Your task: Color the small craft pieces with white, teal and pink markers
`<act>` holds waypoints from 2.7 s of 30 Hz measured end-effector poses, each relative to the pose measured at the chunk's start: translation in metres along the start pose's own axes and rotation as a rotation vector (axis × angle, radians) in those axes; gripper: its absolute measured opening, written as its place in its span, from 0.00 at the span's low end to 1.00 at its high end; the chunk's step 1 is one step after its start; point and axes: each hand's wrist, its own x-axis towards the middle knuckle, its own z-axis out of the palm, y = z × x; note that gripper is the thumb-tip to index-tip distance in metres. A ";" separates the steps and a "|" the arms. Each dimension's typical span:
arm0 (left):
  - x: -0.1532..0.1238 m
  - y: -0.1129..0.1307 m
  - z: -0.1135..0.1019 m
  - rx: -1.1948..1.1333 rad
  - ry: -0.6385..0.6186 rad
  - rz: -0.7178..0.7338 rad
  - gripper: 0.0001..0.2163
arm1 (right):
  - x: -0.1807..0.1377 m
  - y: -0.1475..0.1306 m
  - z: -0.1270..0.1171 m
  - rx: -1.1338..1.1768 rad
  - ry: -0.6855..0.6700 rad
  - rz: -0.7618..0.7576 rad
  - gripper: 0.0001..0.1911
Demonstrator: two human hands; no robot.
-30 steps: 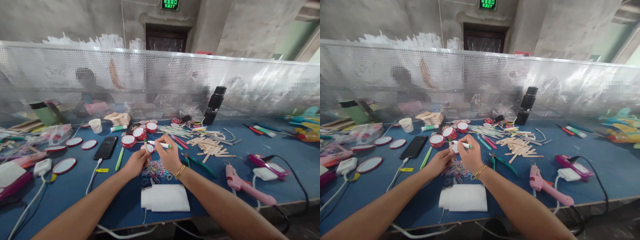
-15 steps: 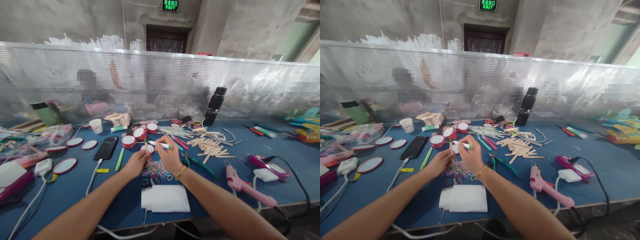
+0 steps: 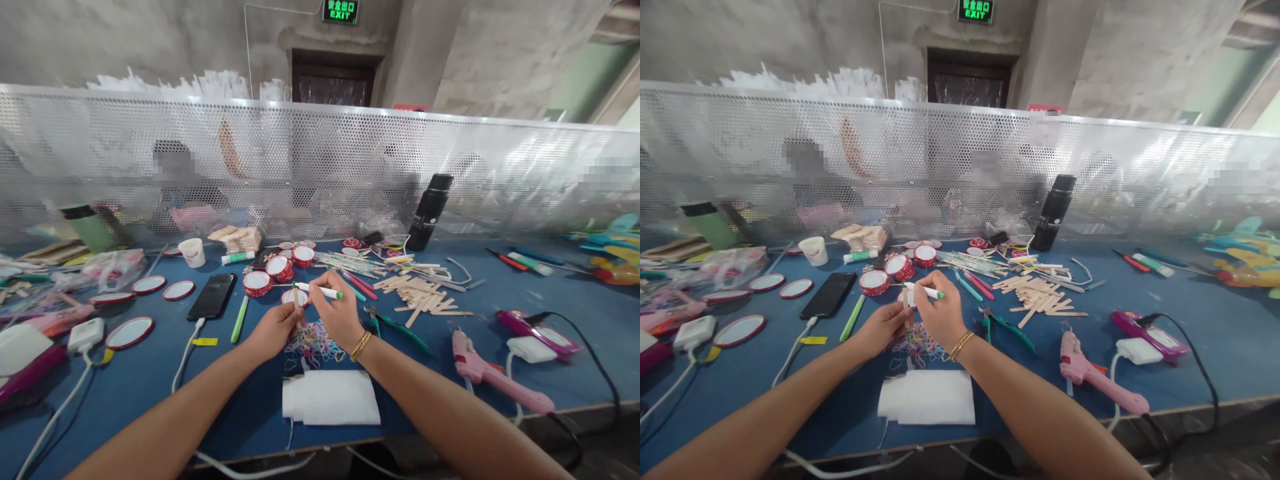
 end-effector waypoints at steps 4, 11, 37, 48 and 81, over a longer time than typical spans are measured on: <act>0.000 0.001 0.000 -0.017 0.020 -0.012 0.23 | 0.000 0.001 -0.001 -0.009 0.020 0.014 0.06; 0.000 0.000 -0.001 -0.011 -0.001 -0.006 0.22 | 0.000 0.001 0.001 0.039 -0.020 0.007 0.06; 0.003 -0.008 -0.001 0.026 0.006 0.019 0.23 | 0.001 0.004 0.000 0.011 0.017 0.007 0.06; 0.002 -0.006 -0.002 0.057 0.001 0.025 0.21 | 0.000 0.003 0.001 0.016 0.014 0.001 0.06; 0.002 -0.004 -0.001 -0.013 0.016 -0.005 0.23 | 0.001 0.000 0.000 -0.007 0.022 -0.002 0.07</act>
